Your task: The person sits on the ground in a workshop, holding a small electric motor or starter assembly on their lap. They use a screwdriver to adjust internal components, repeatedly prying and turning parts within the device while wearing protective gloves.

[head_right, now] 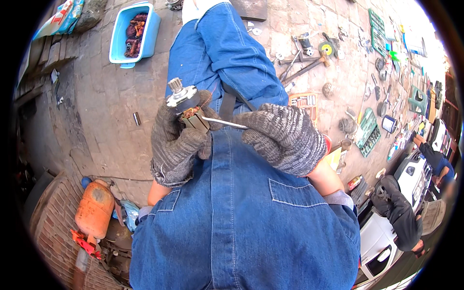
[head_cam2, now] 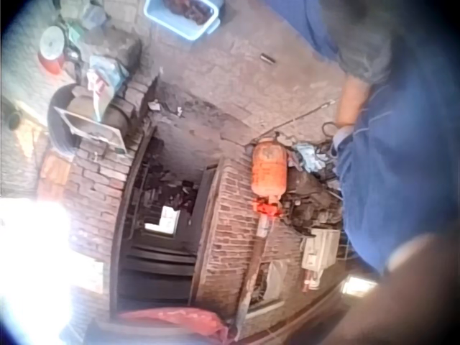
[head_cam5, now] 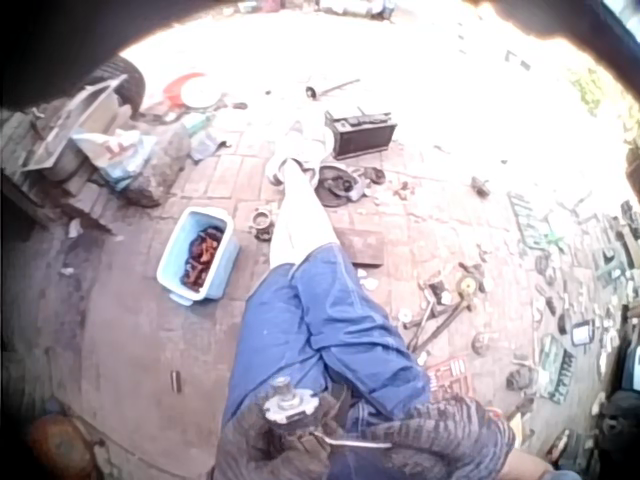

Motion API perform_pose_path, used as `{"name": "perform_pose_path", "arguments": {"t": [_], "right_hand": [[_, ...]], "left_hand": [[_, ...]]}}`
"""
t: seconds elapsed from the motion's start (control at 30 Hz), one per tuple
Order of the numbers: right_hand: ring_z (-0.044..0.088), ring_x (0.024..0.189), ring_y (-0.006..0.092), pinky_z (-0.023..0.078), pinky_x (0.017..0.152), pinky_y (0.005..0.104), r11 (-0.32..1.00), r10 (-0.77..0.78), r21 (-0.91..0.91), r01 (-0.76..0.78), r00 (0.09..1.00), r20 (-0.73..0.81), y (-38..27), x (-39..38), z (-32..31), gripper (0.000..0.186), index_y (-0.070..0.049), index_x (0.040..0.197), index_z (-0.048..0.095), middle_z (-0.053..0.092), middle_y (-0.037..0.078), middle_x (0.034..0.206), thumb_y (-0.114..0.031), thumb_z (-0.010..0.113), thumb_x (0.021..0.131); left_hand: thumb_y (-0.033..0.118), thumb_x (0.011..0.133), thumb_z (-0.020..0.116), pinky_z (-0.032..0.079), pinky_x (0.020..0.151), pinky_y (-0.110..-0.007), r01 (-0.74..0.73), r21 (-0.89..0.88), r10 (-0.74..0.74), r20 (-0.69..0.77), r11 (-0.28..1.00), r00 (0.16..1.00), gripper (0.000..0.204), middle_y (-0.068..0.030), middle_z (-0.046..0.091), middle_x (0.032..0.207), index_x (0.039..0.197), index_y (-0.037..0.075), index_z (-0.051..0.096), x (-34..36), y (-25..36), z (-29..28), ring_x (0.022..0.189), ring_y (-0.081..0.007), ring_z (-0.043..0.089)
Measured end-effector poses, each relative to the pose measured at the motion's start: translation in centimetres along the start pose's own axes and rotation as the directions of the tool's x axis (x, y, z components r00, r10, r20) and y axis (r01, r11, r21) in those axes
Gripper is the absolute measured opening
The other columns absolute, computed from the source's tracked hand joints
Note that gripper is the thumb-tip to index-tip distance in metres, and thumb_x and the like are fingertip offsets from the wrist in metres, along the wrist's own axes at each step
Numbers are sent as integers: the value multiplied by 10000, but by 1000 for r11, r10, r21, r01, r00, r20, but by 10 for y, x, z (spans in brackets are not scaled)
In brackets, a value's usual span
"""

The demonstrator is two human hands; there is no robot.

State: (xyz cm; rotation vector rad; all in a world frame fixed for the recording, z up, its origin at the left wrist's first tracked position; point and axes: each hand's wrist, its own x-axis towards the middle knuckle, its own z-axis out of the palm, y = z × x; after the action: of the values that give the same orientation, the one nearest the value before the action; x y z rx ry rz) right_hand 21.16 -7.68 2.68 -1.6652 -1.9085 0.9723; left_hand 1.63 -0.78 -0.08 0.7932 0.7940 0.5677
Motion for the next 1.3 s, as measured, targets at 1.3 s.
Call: {"name": "perform_pose_path", "arguments": {"t": [1.3], "right_hand": [[573, 840, 274, 456, 717, 354, 922, 220, 307, -236, 972, 86, -4, -9, 30, 301, -58, 1056, 545, 582, 124, 948, -181, 559, 781]], "left_hand": [[133, 720, 672, 474, 760, -280, -79, 111, 93, -124, 991, 988, 486, -123, 528, 1061, 1127, 7, 440, -6, -5, 14, 922, -166, 545]]}}
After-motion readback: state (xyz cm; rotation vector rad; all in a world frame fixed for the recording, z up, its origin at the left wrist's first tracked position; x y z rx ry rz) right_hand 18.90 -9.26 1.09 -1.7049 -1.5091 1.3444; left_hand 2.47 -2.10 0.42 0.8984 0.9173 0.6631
